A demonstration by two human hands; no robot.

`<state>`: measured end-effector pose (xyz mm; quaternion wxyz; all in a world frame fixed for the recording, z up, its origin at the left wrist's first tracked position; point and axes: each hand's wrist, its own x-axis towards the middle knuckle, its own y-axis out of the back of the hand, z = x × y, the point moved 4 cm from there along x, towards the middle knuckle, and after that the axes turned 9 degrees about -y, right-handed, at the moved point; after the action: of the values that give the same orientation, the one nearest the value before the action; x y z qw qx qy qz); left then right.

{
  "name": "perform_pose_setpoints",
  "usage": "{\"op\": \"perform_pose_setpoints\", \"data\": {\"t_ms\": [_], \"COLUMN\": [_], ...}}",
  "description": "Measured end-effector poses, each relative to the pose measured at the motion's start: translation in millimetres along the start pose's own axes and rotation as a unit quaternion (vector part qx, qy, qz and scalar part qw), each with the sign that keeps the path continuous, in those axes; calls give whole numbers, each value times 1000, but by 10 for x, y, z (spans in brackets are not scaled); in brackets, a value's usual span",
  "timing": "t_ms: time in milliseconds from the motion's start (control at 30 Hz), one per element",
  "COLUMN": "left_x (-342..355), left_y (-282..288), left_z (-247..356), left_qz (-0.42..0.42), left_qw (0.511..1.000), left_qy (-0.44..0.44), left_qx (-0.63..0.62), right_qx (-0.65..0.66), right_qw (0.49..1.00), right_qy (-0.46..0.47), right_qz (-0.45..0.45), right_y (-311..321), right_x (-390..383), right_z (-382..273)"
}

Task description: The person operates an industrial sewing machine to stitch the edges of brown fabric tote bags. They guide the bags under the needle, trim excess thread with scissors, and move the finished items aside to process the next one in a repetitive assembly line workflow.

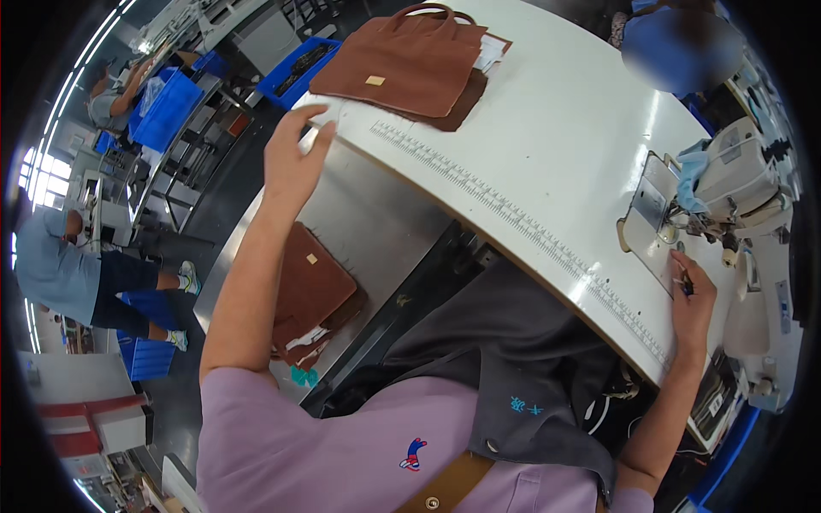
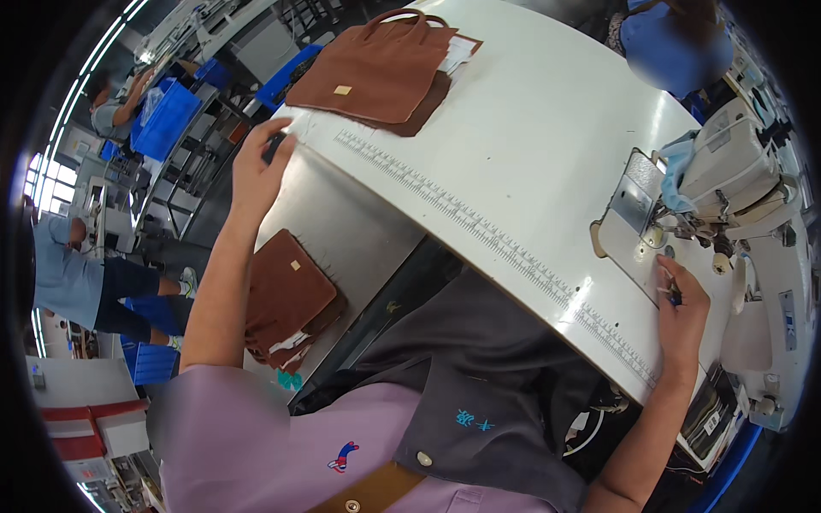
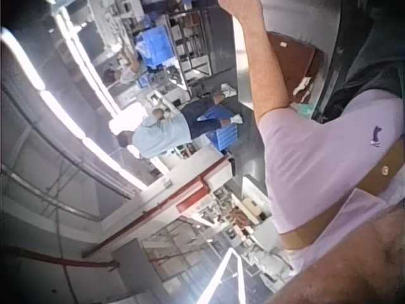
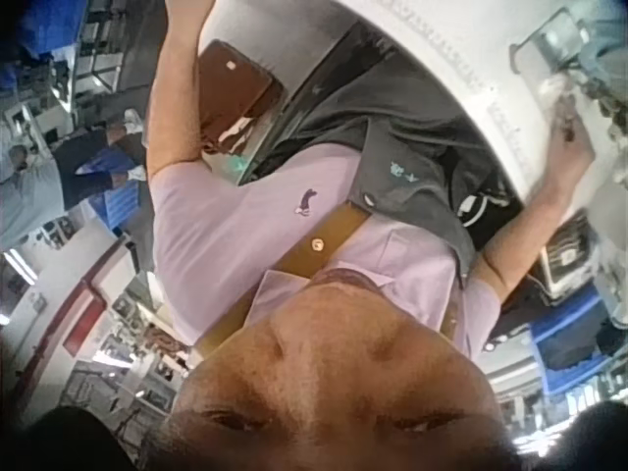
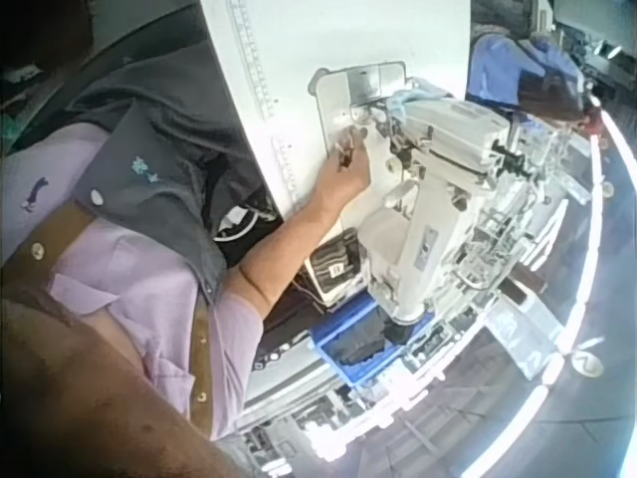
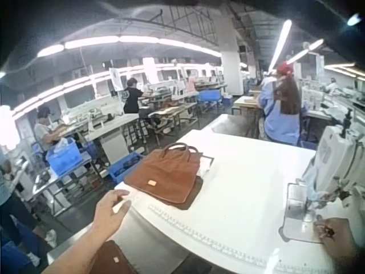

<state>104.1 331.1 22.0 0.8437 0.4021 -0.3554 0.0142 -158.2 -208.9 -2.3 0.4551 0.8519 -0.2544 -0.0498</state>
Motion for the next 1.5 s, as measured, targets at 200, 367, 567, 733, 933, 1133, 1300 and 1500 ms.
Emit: {"op": "perform_pose_setpoints", "data": {"t_ms": [200,367,567,733,933,1133,1300,1500], "left_x": [1438,2090,2212,2171,2106,2173,2457,2699], "left_y": [-1227,-1841,-2221,-2269,-2155,-2139,-2174,-2121], "left_z": [311,5,-178,-104,-77,3,265,-665], "left_qz": [-83,-143,-68,-118,-14,-51,-277,15], "left_qw": [980,973,992,987,984,990,947,879], "left_qy": [-162,-95,-103,-90,-64,-117,-129,99], "left_qx": [82,153,26,-68,-166,-61,100,-466], "right_qx": [26,6,58,-33,-62,-105,-153,-157], "right_qw": [998,999,996,957,943,942,936,931], "right_qy": [29,42,1,236,310,307,292,312], "right_qz": [44,22,-74,-163,-98,-88,-127,-109], "right_y": [-18,3,-105,-666,-1703,-2065,-2021,-2075], "right_x": [25,-33,-41,251,1056,1370,1372,1358], "right_z": [-45,-140,-419,-1500,-2350,-2609,-2714,-2748]}}
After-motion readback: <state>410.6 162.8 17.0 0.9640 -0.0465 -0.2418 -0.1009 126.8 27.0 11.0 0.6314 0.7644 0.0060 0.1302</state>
